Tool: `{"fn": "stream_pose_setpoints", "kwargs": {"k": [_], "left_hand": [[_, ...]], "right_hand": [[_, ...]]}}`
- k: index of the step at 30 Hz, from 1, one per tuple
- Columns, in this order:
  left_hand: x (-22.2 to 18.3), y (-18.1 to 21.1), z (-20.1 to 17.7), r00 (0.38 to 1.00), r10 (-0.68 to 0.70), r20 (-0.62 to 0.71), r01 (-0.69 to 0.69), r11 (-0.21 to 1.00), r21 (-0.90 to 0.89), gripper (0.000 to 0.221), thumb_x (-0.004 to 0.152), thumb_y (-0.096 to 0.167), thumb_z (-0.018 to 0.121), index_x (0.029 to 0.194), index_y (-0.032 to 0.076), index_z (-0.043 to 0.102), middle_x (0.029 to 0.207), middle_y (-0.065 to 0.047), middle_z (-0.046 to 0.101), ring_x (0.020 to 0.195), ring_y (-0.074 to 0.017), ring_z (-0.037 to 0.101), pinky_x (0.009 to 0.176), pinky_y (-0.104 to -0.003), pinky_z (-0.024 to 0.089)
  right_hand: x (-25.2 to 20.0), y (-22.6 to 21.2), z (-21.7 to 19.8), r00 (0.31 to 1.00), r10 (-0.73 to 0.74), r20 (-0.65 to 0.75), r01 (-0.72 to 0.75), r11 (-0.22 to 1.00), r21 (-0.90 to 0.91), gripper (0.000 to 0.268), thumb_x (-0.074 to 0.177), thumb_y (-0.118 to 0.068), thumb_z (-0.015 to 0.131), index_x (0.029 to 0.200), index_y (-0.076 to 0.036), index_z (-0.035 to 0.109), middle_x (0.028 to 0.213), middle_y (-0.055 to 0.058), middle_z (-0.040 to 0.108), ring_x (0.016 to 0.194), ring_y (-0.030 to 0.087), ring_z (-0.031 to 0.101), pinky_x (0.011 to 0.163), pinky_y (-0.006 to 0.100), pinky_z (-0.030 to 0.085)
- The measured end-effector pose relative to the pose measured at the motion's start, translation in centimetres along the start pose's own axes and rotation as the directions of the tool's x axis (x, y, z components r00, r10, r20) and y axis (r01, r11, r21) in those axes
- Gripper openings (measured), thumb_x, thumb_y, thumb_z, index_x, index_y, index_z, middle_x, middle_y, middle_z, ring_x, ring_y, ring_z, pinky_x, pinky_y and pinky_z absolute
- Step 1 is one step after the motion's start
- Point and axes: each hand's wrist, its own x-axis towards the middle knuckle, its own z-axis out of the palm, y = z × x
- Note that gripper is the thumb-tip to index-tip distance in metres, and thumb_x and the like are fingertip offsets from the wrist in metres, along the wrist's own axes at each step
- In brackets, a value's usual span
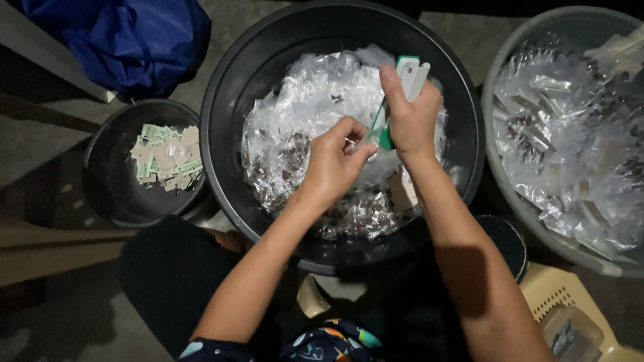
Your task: The person is labeling and sealing plastic bags containing small metal hardware by inserting a green label and using a handheld stapler.
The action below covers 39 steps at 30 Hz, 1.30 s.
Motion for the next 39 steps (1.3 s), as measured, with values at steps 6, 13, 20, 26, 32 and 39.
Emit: {"fn": "stream_pose_setpoints", "kwargs": {"k": [6,13,20,26,32,39], "left_hand": [[0.3,-3.0,-2.9,0.938,-0.347,0.002,0.347,0.937,-0.043,0.016,0.088,-0.001,0.072,0.092,0.011,0.063,0.095,-0.005,0.070,0.086,-0.0171,0.072,0.067,-0.019,0.064],[2.3,-4.4,-2.4,0.971,-0.233,-0.057,0.204,0.928,-0.313,0.039,0.076,0.011,0.091,0.100,0.009,0.061,0.080,-0.001,0.063,0.059,-0.0084,0.066,0.053,-0.021,0.059],[-0.2,4.0,-2.1,0.989,-0.144,0.023,0.140,0.982,0.126,0.131,0.057,0.038,0.102,0.153,-0.010,0.028,0.143,-0.041,0.045,0.135,-0.0573,0.043,0.114,-0.066,0.031],[0.3,-1.2,1.8,0.992,-0.098,-0.083,0.126,0.865,0.485,0.073,0.085,0.012,0.072,0.149,-0.005,0.042,0.085,-0.029,0.074,0.087,-0.0483,0.074,0.082,-0.054,0.055],[1.6,-5.1,-0.4,0.989,0.097,-0.108,0.001,0.741,0.671,0.055,0.081,0.025,0.069,0.132,0.007,0.065,0.087,-0.018,0.075,0.094,-0.0368,0.072,0.107,-0.057,0.034],[1.2,-2.0,-0.8,0.997,-0.076,-0.013,0.074,0.912,0.403,0.066,0.079,0.013,0.070,0.143,0.011,0.054,0.105,-0.026,0.072,0.104,-0.0469,0.068,0.098,-0.059,0.045]], "right_hand": [[0.7,-2.9,-4.5,0.768,0.626,-0.132,-0.593,0.774,0.222,0.041,0.086,-0.058,0.056,0.110,-0.024,0.059,0.097,-0.004,0.070,0.087,0.015,0.071,0.082,0.033,0.057],[-2.9,0.2,-6.0,0.872,0.418,0.253,-0.428,0.904,-0.020,0.035,0.066,-0.021,0.098,0.089,-0.011,0.074,0.081,0.004,0.073,0.071,0.013,0.068,0.073,0.026,0.053],[-4.3,0.3,-4.6,0.978,0.194,0.074,-0.196,0.980,0.024,0.031,0.071,-0.010,0.094,0.090,-0.011,0.069,0.084,0.003,0.072,0.074,0.012,0.064,0.077,0.027,0.053],[-6.8,1.7,-2.7,0.942,-0.273,0.196,0.317,0.915,-0.250,0.040,0.064,0.000,0.087,0.097,-0.012,0.068,0.080,0.008,0.070,0.075,0.034,0.071,0.072,0.037,0.055],[-4.6,3.3,-4.2,0.962,-0.209,0.177,0.243,0.948,-0.206,0.031,0.075,-0.005,0.084,0.097,-0.010,0.063,0.077,0.013,0.068,0.071,0.029,0.069,0.066,0.035,0.051],[-4.6,0.3,-4.6,0.955,-0.047,0.293,0.057,0.998,-0.024,0.024,0.076,-0.001,0.081,0.091,-0.013,0.067,0.076,0.002,0.072,0.070,0.013,0.063,0.073,0.029,0.052]]}}
